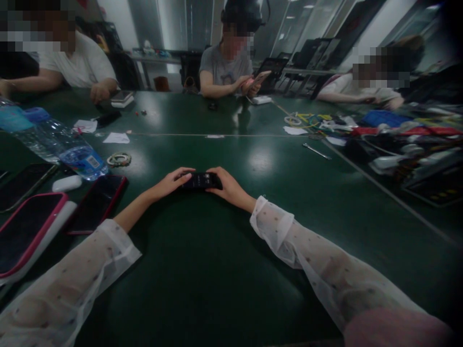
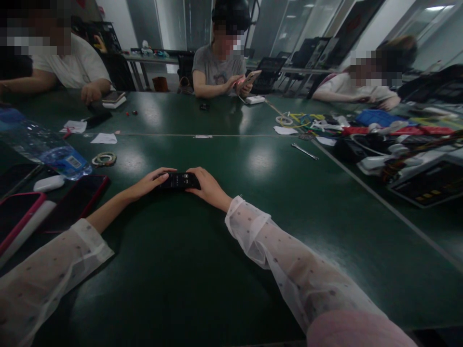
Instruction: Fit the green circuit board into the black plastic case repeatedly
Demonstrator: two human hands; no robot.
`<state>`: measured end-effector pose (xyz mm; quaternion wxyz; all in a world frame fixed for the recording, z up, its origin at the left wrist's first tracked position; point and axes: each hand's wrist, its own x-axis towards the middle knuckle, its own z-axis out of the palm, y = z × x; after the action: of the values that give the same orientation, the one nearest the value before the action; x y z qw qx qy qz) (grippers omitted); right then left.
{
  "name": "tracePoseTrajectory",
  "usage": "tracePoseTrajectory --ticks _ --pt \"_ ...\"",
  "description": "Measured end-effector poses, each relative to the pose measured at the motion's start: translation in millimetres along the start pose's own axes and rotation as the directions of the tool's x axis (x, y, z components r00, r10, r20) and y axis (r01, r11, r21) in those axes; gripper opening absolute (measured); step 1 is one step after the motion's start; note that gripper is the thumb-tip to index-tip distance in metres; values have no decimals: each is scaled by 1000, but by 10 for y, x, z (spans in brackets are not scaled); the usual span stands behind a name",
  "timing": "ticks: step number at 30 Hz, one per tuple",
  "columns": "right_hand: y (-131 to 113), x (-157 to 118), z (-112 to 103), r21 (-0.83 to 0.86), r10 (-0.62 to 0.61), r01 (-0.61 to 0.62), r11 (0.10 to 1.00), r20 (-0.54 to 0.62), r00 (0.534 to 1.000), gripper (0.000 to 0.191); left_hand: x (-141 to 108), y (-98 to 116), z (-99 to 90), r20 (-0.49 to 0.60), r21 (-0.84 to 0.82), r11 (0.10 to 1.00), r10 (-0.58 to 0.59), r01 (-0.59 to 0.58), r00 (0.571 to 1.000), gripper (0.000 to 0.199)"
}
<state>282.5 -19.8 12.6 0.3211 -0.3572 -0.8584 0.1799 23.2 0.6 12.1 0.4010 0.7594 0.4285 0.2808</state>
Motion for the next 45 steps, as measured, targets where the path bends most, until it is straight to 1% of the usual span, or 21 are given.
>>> tracePoseTrajectory --ticks 12,17,27,32,36,38,41,43,45 --pt "-3 15 4 -14 -18 18 1000 -7 1000 49 -2 10 5 -1 -14 1000 -18 18 1000 47" --pt "-11 9 1 -5 -3 3 1000 -6 1000 49 0 0 9 -11 -20 999 -25 25 1000 45" --pt "-13 3 4 -17 -6 5 1000 -14 1000 49 -14 -23 3 8 -76 997 -34 35 999 45" --pt "5 5 9 -37 -16 14 999 -39 999 51 3 -36 16 3 -123 992 -33 33 999 49" --pt "24 11 12 -20 -6 6 1000 -39 999 50 -3 -11 21 31 -201 977 -61 66 998 58" --pt "28 11 11 -12 -5 5 1000 -41 999 50 -2 -22 21 35 -209 975 -73 78 997 62" --pt "22 5 12 8 -17 18 1000 -72 997 51 18 -84 26 13 -186 979 -83 84 996 70" --pt "14 1 15 26 -23 26 999 -124 992 51 37 -139 32 6 -195 977 -83 83 997 73" --pt "7 -2 21 42 -3 12 999 -203 979 51 50 -187 38 7 -196 978 -66 67 998 74"
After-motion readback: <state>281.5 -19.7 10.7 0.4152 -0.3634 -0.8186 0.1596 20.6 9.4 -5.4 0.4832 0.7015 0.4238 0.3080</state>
